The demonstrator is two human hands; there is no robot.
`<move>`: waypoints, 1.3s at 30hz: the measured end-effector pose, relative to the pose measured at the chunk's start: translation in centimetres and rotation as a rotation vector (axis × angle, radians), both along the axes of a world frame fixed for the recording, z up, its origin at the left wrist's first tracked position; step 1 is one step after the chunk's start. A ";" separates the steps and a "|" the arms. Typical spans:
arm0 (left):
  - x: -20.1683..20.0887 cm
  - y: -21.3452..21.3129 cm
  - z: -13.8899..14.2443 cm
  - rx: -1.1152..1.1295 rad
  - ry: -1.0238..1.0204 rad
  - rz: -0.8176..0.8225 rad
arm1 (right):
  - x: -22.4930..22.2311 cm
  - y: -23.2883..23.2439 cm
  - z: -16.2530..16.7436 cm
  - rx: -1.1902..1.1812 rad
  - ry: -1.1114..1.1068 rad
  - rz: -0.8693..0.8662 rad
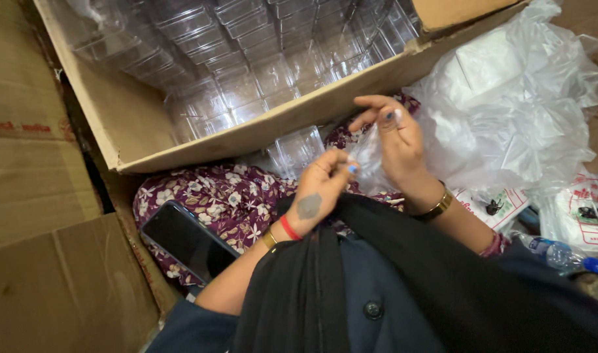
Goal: The person sits on the floor next to a large cardboard box filled with clear plastic containers. They take containers out of the box one at a time, wrap each one in a white plastic bag, and set the wrapped container aside.
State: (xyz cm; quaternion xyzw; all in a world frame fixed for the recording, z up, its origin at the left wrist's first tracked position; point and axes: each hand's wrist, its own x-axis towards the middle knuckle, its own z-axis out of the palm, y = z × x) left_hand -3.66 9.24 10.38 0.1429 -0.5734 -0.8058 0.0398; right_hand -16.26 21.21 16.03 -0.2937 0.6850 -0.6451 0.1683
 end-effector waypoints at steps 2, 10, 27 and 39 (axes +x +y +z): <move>0.2 -0.7 -1.0 0.005 -0.056 0.071 | -0.7 0.5 -0.3 -0.004 -0.051 -0.057; 3.1 -3.9 1.0 -0.326 -0.031 0.276 | -2.3 2.0 -1.7 0.216 -0.314 0.171; 2.0 -3.9 0.2 -0.538 -0.142 0.209 | 1.2 -1.0 -5.7 -0.075 -0.693 0.138; 4.4 -6.9 -7.8 1.158 -0.051 0.381 | -1.9 2.0 -12.7 0.341 -0.901 0.432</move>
